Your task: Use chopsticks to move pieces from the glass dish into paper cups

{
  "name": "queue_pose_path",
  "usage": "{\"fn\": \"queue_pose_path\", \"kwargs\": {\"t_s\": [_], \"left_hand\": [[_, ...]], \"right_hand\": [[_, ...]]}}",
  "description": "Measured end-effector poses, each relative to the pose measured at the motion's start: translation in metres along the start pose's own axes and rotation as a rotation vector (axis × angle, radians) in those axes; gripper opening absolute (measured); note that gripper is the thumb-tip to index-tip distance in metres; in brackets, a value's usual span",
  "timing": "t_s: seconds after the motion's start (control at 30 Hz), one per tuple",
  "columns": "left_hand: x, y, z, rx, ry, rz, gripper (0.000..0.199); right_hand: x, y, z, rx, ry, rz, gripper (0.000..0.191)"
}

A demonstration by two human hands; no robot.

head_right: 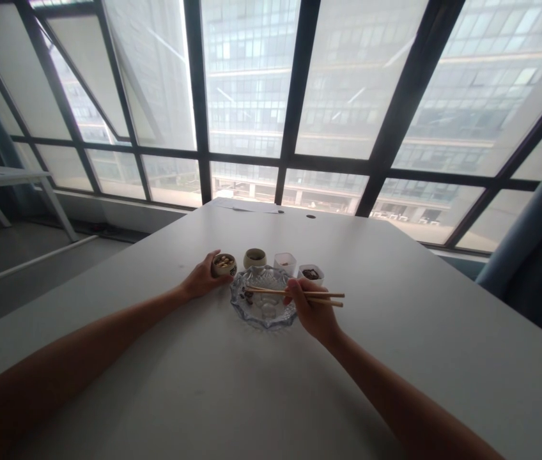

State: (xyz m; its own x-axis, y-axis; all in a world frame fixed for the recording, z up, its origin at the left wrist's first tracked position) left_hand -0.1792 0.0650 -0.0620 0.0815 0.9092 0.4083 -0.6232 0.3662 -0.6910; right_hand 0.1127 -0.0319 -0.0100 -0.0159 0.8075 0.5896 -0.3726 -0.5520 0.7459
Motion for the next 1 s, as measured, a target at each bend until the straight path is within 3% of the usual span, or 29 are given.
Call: {"fn": "queue_pose_path", "kwargs": {"t_s": [0.47, 0.83, 1.0], "left_hand": [[-0.005, 0.000, 0.001, -0.023, -0.024, -0.021, 0.101], [-0.009, -0.012, 0.008, -0.034, -0.116, -0.183, 0.082], [-0.006, -0.005, 0.009, -0.068, -0.112, -0.104, 0.084]], "right_hand": [[-0.008, -0.003, 0.000, 0.026, -0.082, 0.004, 0.050], [-0.002, -0.019, 0.011, 0.068, -0.236, -0.096, 0.057], [0.000, -0.029, 0.013, 0.126, -0.291, -0.186, 0.060]]}}
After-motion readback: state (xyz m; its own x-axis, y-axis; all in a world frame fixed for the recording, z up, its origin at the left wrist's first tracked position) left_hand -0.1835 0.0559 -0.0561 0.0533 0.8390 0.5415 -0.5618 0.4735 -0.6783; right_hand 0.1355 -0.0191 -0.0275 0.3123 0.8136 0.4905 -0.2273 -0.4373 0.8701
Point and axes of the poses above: each hand's wrist, its own x-axis towards the middle knuckle, its own z-axis out of the back of the hand, y = z × x, the point moved 7 cm from there along x, towards the middle knuckle, and after that the axes turned 3 degrees about -y, right-handed, at the moved point
